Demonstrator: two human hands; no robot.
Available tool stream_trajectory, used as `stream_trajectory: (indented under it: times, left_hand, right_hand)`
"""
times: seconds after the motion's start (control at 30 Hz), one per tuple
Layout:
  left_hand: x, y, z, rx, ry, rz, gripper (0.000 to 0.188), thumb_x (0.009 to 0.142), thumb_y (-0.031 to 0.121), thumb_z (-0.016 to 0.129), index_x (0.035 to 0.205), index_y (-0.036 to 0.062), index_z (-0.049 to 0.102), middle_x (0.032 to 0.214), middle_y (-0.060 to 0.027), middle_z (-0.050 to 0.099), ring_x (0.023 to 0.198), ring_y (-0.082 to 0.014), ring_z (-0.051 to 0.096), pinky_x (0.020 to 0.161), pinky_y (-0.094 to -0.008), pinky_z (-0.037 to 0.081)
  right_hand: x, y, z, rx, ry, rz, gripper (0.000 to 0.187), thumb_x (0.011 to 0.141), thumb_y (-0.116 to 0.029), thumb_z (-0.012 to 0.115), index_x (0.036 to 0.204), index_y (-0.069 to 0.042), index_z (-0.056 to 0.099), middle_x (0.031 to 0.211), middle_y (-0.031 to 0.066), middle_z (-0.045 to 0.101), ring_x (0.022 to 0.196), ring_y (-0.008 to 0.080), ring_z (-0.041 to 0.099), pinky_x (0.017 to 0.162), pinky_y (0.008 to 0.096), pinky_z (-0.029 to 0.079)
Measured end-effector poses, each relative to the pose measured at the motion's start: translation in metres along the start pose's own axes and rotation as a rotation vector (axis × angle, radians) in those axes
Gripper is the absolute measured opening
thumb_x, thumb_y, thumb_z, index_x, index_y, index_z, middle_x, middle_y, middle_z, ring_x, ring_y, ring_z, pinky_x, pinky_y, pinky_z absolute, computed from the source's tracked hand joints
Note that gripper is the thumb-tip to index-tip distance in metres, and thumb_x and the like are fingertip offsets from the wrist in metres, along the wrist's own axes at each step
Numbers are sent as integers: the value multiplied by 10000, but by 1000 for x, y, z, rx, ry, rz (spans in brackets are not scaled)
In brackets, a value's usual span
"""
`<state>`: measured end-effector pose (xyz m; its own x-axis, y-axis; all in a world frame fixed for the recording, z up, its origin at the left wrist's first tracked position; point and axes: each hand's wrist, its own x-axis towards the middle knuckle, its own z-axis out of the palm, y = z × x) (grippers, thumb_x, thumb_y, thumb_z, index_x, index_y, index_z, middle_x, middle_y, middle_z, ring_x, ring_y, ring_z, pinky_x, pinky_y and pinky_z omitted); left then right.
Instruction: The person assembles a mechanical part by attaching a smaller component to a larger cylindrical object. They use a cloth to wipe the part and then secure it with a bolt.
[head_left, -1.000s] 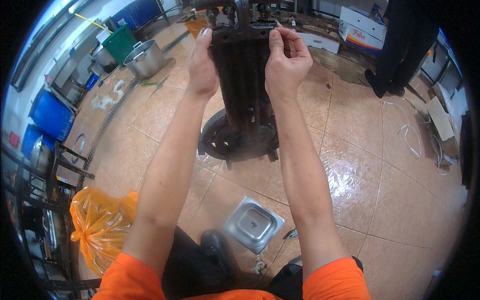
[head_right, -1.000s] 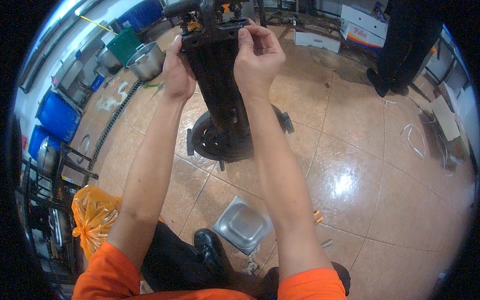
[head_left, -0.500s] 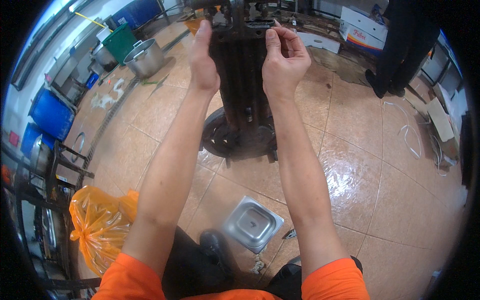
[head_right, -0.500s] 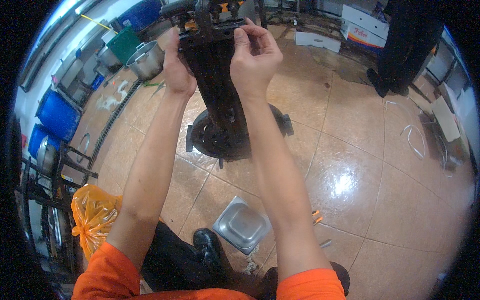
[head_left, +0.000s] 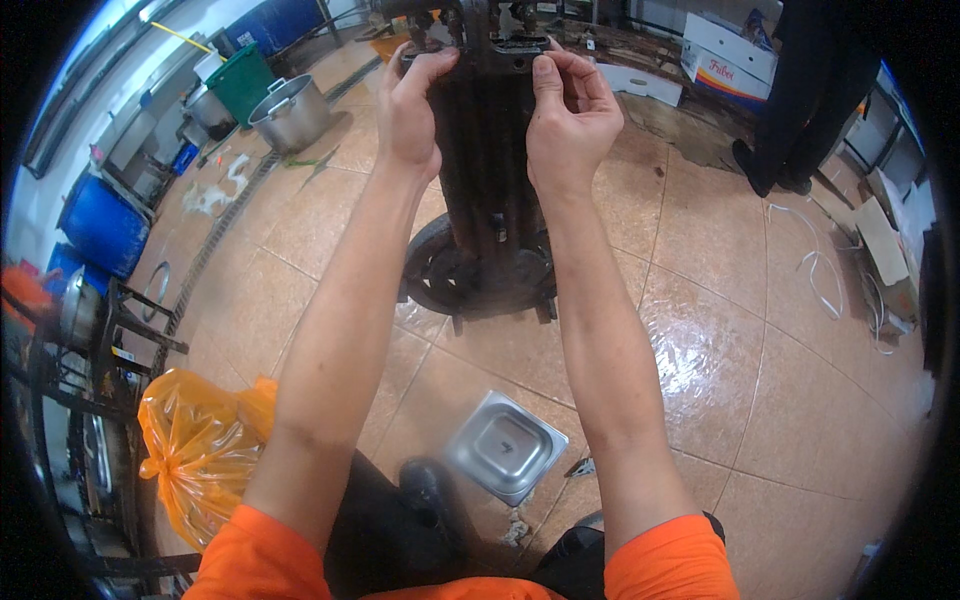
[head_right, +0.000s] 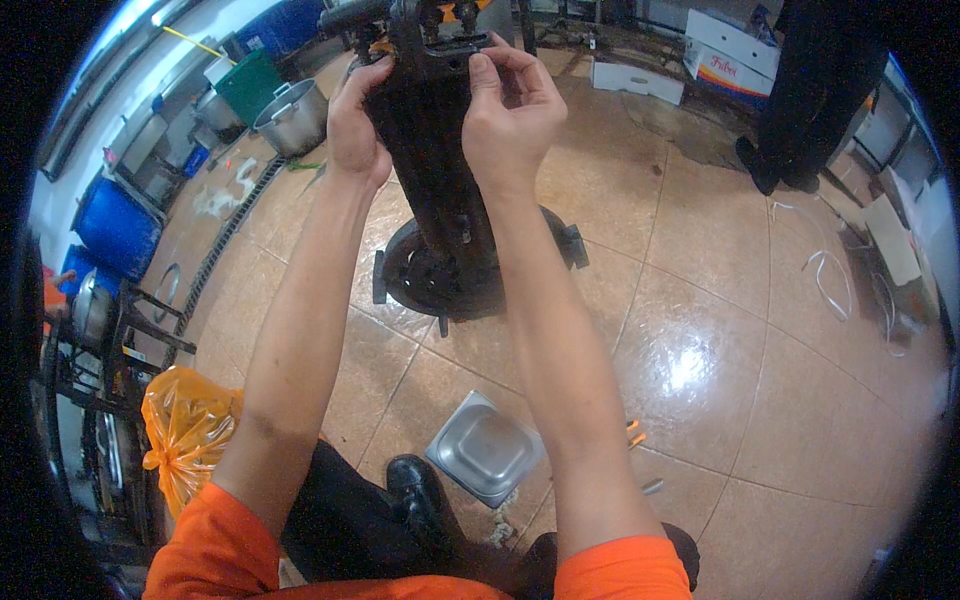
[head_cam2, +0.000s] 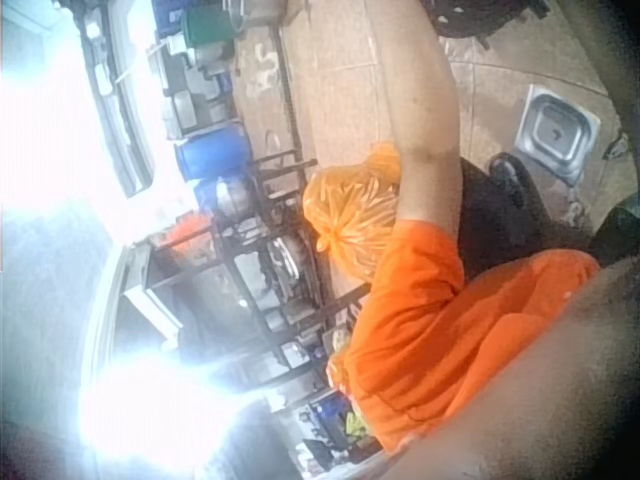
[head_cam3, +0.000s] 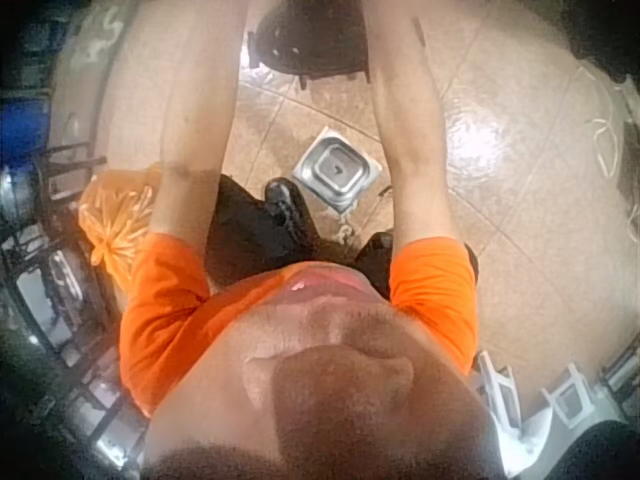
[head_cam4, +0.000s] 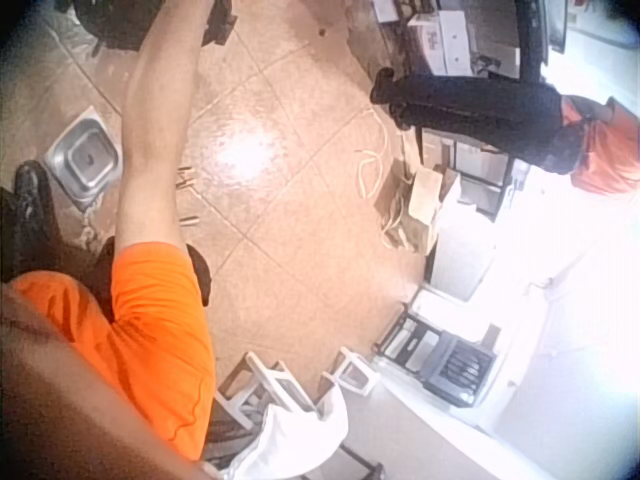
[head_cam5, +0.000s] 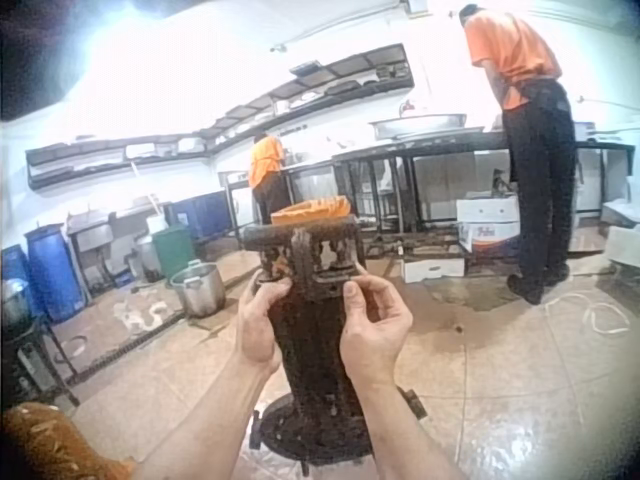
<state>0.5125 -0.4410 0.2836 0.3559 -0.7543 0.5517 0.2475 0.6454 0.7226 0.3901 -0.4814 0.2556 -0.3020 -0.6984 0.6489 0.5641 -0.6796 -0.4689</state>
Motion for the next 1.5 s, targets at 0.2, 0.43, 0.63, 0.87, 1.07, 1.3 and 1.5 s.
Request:
stream_trajectory:
  times: [0.2, 0.43, 0.63, 0.87, 1.07, 1.3, 1.5]
  left_hand:
    - [4, -1, -3, -12, -2, -9, 175, 824, 90, 613, 987, 28, 627, 962, -54, 654, 935, -166, 579, 901, -290, 401]
    - [-6, 3, 9, 68, 28, 45, 202, 811, 113, 635, 988, 17, 628, 935, -48, 656, 900, -151, 579, 869, -283, 412]
    - [-8, 4, 12, 126, 26, 59, 203, 816, 126, 650, 975, 0, 638, 912, -52, 664, 862, -140, 587, 833, -276, 426]
    - [-11, 4, 15, 117, 28, 70, 196, 820, 135, 643, 959, -3, 650, 917, -54, 666, 875, -143, 587, 846, -277, 425]
    - [-8, 3, 10, 129, 34, 42, 201, 820, 147, 633, 951, -4, 658, 929, -61, 670, 899, -161, 591, 868, -289, 423]
    - [-4, 3, 5, 17, 29, -31, 185, 814, 130, 613, 934, -3, 659, 934, -68, 669, 908, -167, 598, 868, -297, 427]
    - [1, 4, 4, -63, -18, -123, 154, 823, 98, 567, 901, 4, 660, 920, -68, 668, 898, -170, 601, 852, -304, 442]
  right_hand:
    - [1, 2, -2, -18, -7, -15, 85, 899, -13, 686, 969, 26, 658, 918, 54, 675, 844, 86, 617, 777, 203, 492]
    - [0, -4, -4, 7, 0, 25, 89, 892, -20, 694, 965, 17, 659, 905, 45, 665, 836, 87, 608, 780, 205, 489]
    - [0, -8, -3, 73, 17, 76, 104, 881, -23, 703, 955, 15, 641, 930, 65, 667, 857, 104, 612, 802, 224, 491]
    - [12, -4, -14, 286, -47, 181, 332, 874, -34, 698, 1149, 3, 516, 1063, 112, 640, 973, 154, 596, 870, 272, 476]
    - [21, -11, -21, 525, -151, 331, 381, 890, -45, 666, 1220, 39, 495, 1104, 128, 596, 1042, 185, 565, 969, 289, 422]
    - [24, -25, -7, 123, -230, 359, 379, 836, -50, 736, 1163, 79, 595, 1020, 106, 642, 939, 166, 603, 867, 280, 472]
    - [29, -25, -9, 138, -227, 366, 332, 816, -36, 749, 1101, 84, 628, 962, 101, 666, 875, 165, 627, 797, 263, 494]
